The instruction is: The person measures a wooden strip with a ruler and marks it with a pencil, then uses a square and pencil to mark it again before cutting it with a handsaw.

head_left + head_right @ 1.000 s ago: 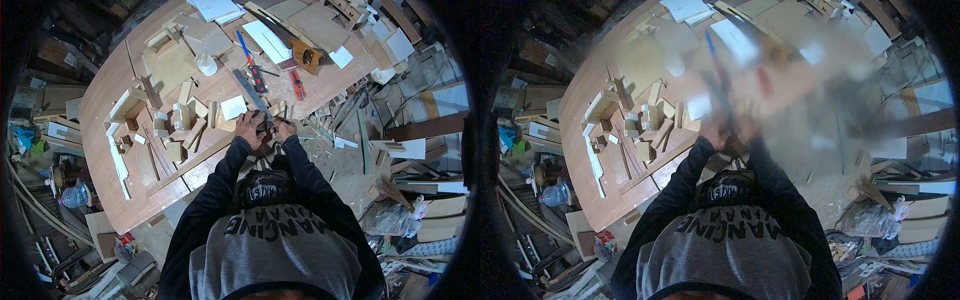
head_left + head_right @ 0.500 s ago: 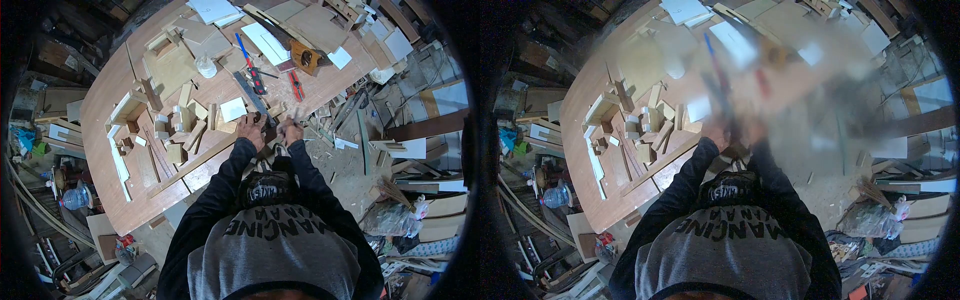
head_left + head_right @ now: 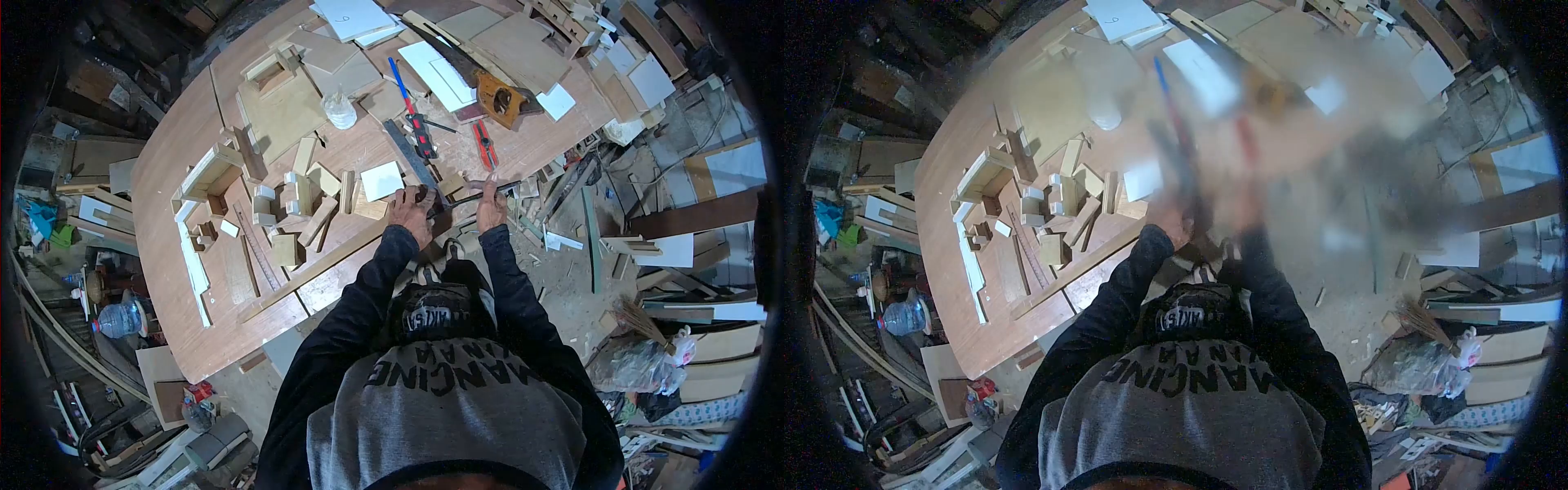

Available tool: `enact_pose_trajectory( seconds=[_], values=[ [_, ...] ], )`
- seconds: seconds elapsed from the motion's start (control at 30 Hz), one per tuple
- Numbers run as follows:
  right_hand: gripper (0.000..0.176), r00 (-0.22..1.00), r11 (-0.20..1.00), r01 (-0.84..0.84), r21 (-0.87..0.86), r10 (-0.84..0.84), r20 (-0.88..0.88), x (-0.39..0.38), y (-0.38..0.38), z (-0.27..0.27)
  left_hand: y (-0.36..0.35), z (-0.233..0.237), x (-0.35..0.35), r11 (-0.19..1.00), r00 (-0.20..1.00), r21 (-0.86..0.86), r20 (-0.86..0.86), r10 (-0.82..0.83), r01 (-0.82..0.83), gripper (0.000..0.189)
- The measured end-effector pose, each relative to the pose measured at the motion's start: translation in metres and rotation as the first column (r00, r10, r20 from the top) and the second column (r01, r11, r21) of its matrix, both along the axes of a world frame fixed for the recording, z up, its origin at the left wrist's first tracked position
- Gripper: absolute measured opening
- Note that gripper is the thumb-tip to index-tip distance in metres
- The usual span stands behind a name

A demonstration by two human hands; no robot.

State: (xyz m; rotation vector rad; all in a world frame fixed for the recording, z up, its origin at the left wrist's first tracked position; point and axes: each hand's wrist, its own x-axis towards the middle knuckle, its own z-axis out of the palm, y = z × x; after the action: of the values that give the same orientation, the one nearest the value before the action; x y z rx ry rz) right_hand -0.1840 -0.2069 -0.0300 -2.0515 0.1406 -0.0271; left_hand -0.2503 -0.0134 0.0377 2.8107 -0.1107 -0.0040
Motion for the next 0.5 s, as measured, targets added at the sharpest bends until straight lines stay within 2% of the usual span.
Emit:
enact_pose_trajectory(
  seconds=[0.03,0.07,0.1,0.13,0.17,0.2,0.23,0.27,0.33,0.37,0.43,0.5],
  values=[
    [0.031,0.973,0.829,-0.057,-0.557,0.171,0.153,0.007,-0.009,-0.032,0.000,0.002,-0.001,1.000,1.000,-0.024,-0.018,0.005,-0.005,0.063],
    [0.031,0.973,0.828,-0.059,-0.557,0.172,0.153,0.004,-0.006,-0.024,0.000,0.003,-0.001,0.999,0.999,-0.049,-0.038,0.009,-0.011,0.063],
    [0.027,0.890,0.757,0.014,-0.654,0.289,0.353,0.000,0.000,-0.009,0.001,0.002,-0.001,0.999,0.999,-0.050,-0.037,0.009,-0.011,0.063],
    [0.023,0.752,0.683,0.114,-0.721,0.416,0.512,-0.003,0.004,-0.001,0.001,0.001,-0.001,0.998,0.999,-0.059,-0.051,0.005,-0.008,0.063],
    [0.023,0.750,0.683,0.113,-0.722,0.417,0.513,-0.002,0.009,-0.005,0.001,0.000,-0.001,0.998,0.998,-0.067,-0.065,0.002,-0.006,0.063],
    [0.022,0.938,0.933,-0.005,-0.360,0.129,0.321,0.000,0.016,-0.010,0.001,-0.001,-0.002,0.998,0.998,-0.067,-0.064,0.004,-0.008,0.063],
    [0.022,0.999,0.995,0.047,0.087,-0.045,-0.029,0.001,0.021,-0.015,0.001,-0.002,-0.003,0.998,0.998,-0.060,-0.068,0.009,-0.013,0.064],
    [0.022,0.999,0.995,0.045,0.087,-0.043,-0.028,0.000,0.025,-0.019,0.001,-0.003,-0.003,0.998,0.997,-0.052,-0.072,0.013,-0.017,0.065],
    [0.021,0.985,0.985,0.170,0.021,-0.171,0.021,-0.004,0.036,-0.012,0.000,-0.004,-0.004,0.999,0.997,-0.038,-0.073,0.007,-0.010,0.066],
    [0.021,0.985,0.985,0.169,0.021,-0.169,0.021,-0.002,0.035,-0.015,0.000,-0.004,-0.004,1.000,0.997,-0.023,-0.074,-0.001,0.000,0.066],
    [0.021,0.977,0.999,0.027,-0.031,-0.019,0.213,0.002,0.032,-0.029,-0.001,0.006,-0.005,1.000,0.996,-0.002,-0.085,0.001,-0.001,0.066],
    [0.020,0.983,0.998,0.053,0.023,-0.056,0.175,-0.001,0.037,-0.035,-0.002,0.006,-0.005,1.000,0.995,0.019,-0.097,0.003,-0.001,0.066]
  ],
)
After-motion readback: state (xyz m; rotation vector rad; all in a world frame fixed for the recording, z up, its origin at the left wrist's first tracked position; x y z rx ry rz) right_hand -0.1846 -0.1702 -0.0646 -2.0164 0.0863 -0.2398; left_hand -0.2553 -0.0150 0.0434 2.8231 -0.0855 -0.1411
